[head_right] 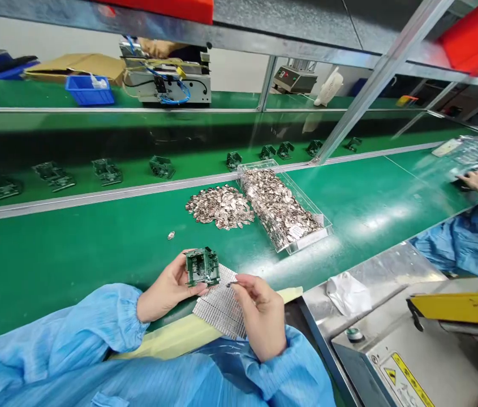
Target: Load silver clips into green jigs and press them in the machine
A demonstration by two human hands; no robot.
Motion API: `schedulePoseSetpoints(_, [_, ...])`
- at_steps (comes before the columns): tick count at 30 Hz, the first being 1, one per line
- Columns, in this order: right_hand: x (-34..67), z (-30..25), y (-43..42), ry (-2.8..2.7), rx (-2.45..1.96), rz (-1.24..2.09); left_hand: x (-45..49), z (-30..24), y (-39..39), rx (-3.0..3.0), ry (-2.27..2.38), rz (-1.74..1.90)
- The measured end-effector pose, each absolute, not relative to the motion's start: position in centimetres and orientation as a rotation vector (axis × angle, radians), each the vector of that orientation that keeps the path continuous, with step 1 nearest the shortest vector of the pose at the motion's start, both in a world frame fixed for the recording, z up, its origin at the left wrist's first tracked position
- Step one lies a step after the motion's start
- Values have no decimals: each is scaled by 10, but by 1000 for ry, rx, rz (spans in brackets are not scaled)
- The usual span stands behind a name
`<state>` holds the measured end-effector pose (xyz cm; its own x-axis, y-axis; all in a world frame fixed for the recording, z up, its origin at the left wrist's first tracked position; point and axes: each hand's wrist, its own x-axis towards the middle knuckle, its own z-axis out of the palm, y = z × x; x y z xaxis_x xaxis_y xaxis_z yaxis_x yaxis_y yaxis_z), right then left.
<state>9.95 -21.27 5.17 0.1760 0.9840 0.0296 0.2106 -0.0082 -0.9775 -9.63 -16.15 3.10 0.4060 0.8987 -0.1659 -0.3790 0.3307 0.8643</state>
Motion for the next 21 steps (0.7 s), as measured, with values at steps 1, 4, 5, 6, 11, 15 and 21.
schedulePoseSetpoints(1, [95,51,-213,-1170,-1443,996,-97,31,-162,892,717,945])
schedulePoseSetpoints(4, [85,51,-213,-1199,-1463,931,-99,30,-165,979,678,921])
schedulePoseSetpoints(5, [84,52,-213,-1246,-1459,869,-99,29,-166,995,667,911])
schedulePoseSetpoints(6, [82,54,-213,-1284,-1451,814,-99,28,-167,1008,659,903])
schedulePoseSetpoints(11, [74,56,-217,-1322,-1435,834,-98,27,-172,1060,642,854])
schedulePoseSetpoints(15, [64,48,-220,-1290,-1446,862,-97,26,-175,1137,623,844])
schedulePoseSetpoints(21, [56,44,-220,-1239,-1486,801,-99,27,-178,1246,688,820])
